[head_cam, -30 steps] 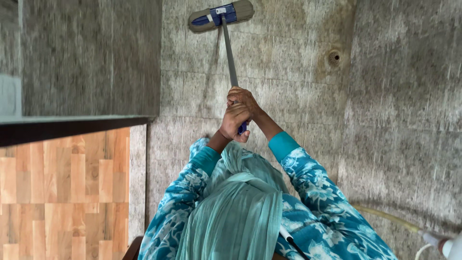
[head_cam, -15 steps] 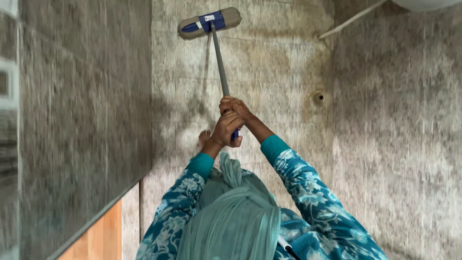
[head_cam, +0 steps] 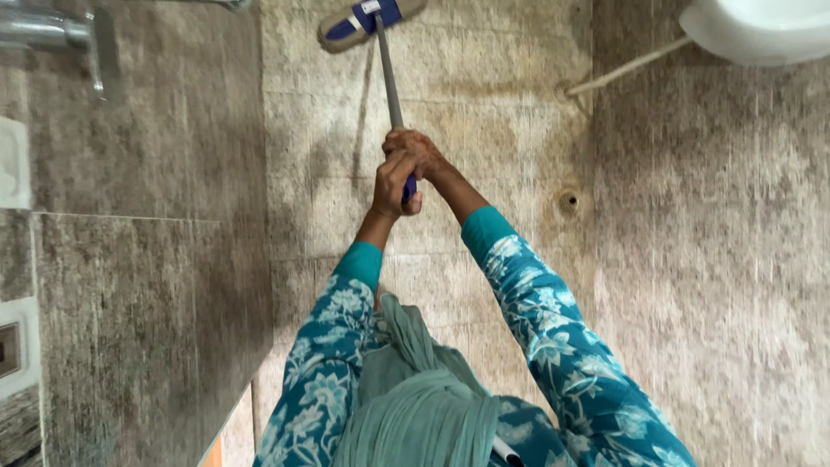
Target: The person mops a tiled bathroom floor using a flat mop, pushing and pulling it across the tiles in various directions.
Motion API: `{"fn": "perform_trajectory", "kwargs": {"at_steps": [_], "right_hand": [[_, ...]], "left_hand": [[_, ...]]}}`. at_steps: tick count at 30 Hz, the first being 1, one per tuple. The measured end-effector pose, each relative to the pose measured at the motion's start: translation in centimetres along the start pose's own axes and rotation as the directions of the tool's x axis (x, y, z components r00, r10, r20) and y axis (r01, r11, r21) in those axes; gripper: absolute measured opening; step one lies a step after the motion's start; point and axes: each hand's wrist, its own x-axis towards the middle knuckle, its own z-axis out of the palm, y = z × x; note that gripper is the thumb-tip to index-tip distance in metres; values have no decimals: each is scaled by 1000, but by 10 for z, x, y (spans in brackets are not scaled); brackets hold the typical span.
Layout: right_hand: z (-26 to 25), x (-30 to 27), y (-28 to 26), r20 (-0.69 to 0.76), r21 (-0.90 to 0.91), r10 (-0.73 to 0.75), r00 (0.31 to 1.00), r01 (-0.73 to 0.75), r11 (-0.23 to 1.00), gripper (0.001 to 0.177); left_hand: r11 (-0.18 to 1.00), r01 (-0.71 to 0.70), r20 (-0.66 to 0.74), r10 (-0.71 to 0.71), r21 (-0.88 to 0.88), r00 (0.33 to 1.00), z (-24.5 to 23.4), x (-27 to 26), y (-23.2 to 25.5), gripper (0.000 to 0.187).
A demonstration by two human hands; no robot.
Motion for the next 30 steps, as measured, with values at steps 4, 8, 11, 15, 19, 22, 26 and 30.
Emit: {"fn": "perform_trajectory", "kwargs": {"at_steps": [4,8,11,15,19,22,26,30], "right_hand": [[2,-26,-1,-79,149,-14,997,25,988,14],[13,-51,-23,-175,227,-100,979,139,964,19],[27,-88,-56,-253,234,-66,965,127,964,15],[38,-160,-116,-254,435,44,966,74,898,15],[47,-253,-185,-238,413,195,951,-82,907,14],[50,-323,-227,-300,588,243,923,-22,809,13],[60,-411,-293,-359,633,282,889,10,774,17],[58,-457,-361,-112,987,619,777,18,157,15]], "left_hand": [[999,-32,44,33,-9,998,9,-5,11,70],[999,-27,65,29,-34,997,7,-24,39,69],[997,-30,98,37,-69,994,4,-50,69,69],[994,-59,178,76,-95,981,12,-104,129,65],[994,-74,276,94,-83,957,35,-166,203,58],[981,-148,297,179,-122,938,55,-202,267,52],[959,-193,344,257,-209,903,65,-245,351,41],[946,-96,379,216,-311,900,74,-268,407,37]]}}
